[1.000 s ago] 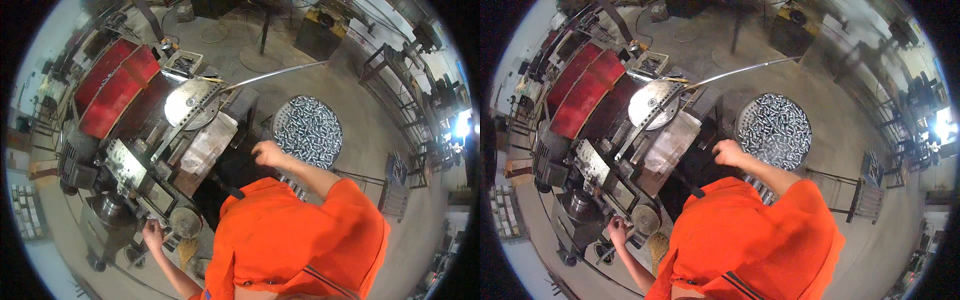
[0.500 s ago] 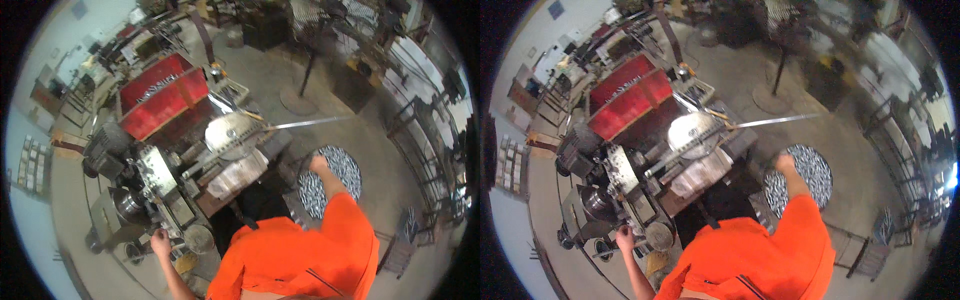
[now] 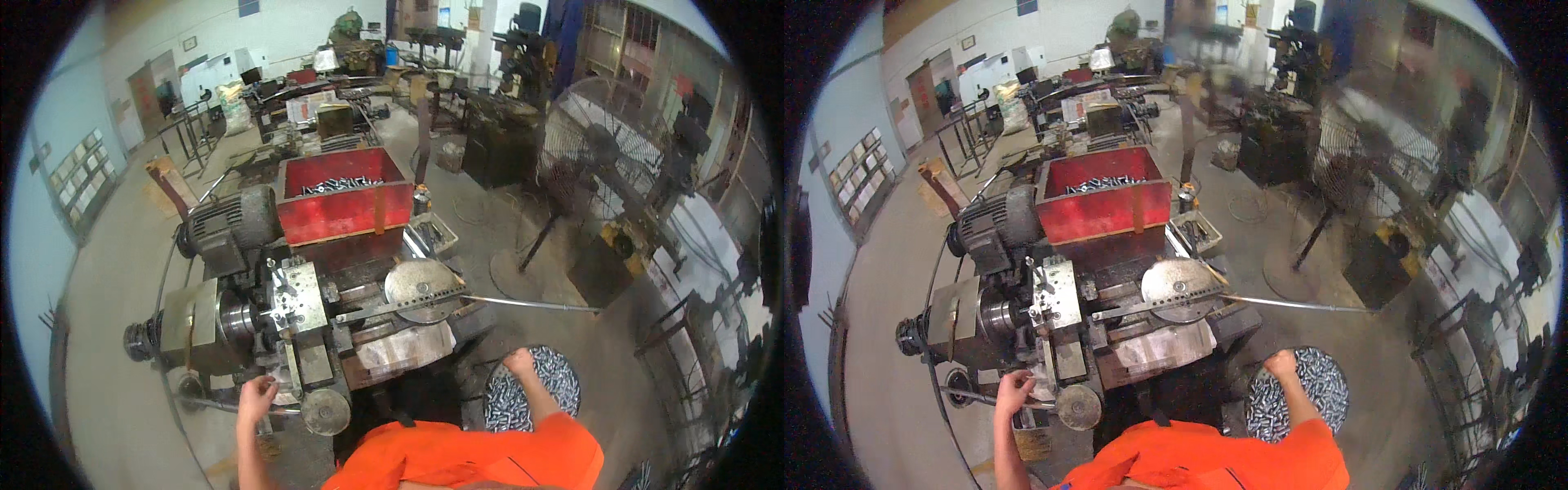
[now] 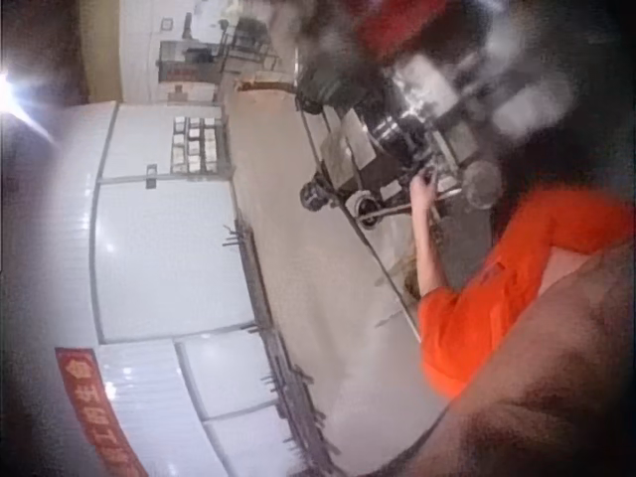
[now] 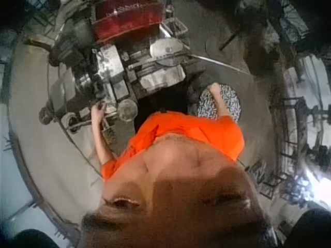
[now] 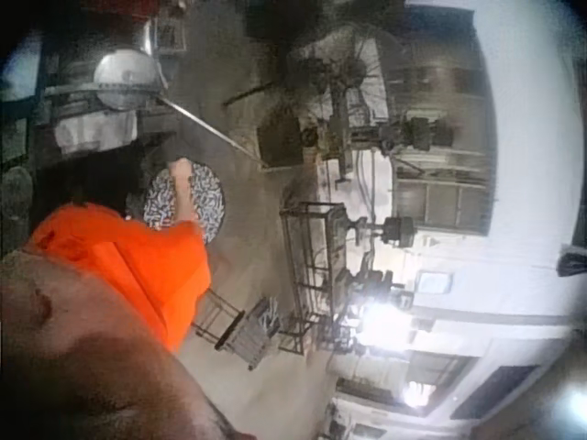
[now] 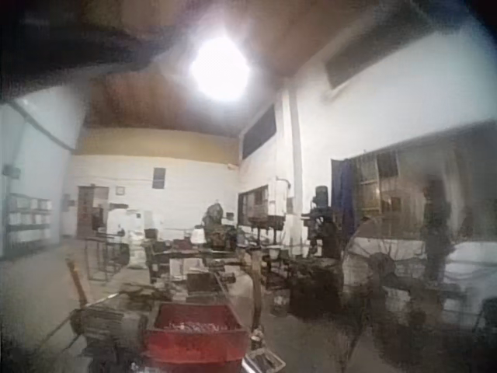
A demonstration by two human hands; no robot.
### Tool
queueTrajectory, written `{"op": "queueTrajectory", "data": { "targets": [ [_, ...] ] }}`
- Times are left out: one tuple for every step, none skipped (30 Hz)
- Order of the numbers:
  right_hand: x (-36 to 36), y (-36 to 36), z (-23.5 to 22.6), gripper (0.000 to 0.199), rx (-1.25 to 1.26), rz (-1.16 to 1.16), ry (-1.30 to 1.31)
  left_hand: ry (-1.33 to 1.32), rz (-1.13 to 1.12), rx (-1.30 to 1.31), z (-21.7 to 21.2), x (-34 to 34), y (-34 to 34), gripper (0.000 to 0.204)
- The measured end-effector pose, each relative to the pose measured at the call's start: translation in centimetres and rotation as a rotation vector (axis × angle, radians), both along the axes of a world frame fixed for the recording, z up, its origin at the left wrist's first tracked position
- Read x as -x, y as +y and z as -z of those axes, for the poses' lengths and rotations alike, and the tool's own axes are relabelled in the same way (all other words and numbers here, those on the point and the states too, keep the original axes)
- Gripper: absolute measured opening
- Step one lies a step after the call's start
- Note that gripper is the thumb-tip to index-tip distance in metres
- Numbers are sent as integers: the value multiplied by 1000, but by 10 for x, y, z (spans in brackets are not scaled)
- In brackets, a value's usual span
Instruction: The person operates a metal cutting machine, repeatedly inserting metal rods into the chuck, activating the cutting cycle, and removing the cut pieces. The cut metal pieces are collected in a red bin above the machine.
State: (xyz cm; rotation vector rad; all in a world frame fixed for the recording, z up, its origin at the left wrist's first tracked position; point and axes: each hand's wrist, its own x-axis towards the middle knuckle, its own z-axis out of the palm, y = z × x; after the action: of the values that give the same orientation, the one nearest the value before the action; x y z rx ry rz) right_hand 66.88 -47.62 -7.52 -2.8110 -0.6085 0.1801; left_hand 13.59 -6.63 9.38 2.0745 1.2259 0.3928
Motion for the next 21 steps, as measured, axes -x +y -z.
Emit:
{"op": "queueTrajectory", "data": {
  "targets": [
    [0,-12,10,23,-198,-248,-149,-112,5,46,-21,-12,-7,25],
    [29,21,-31,27,-287,-248,58,-247,-29,53,-30,-7,-14,20],
    [40,29,-35,26,-327,-451,-76,-377,-29,92,-49,-22,-24,19],
    [55,46,-46,26,-451,-746,-179,-502,-35,130,-67,-36,-33,18],
    [92,81,-91,26,-569,-852,-76,-536,-34,160,-71,-42,-35,18],
    [123,105,-109,30,-554,-774,121,-584,10,184,-70,-56,-39,18],
    [154,130,-135,33,-608,-779,355,-581,86,225,-73,-68,-46,19],
    [170,154,-139,38,-642,-1009,296,-533,144,250,-64,-81,-48,23],
    [194,174,-157,40,-700,-1085,339,-390,190,306,-78,-93,-57,29],
    [220,193,-184,42,-760,-1178,386,-392,254,317,-64,-97,-58,36],
    [237,208,-203,43,-828,-1260,386,-426,295,405,-51,-100,-59,37],
    [249,220,-218,44,-897,-1343,383,-462,337,491,-44,-101,-61,38],
    [256,227,-228,44,-914,-1364,398,-563,296,606,-48,-100,-68,39],
    [262,232,-236,44,-931,-1385,414,-665,254,721,-55,-99,-78,39],
    [266,234,-241,44,-947,-1406,432,-766,208,837,-60,-95,-85,39],
    [269,233,-244,44,-925,-1409,444,-777,206,816,-61,-93,-86,37],
    [271,232,-247,44,-903,-1412,455,-787,205,795,-62,-90,-87,35],
    [273,231,-247,44,-880,-1411,471,-795,202,779,-61,-88,-88,34],
    [274,232,-246,44,-878,-1406,453,-791,199,744,-60,-86,-87,32],
    [275,234,-243,44,-876,-1401,435,-786,196,710,-58,-84,-84,29],
    [276,236,-241,43,-874,-1390,415,-779,197,679,-58,-85,-81,27]
  ]
}}
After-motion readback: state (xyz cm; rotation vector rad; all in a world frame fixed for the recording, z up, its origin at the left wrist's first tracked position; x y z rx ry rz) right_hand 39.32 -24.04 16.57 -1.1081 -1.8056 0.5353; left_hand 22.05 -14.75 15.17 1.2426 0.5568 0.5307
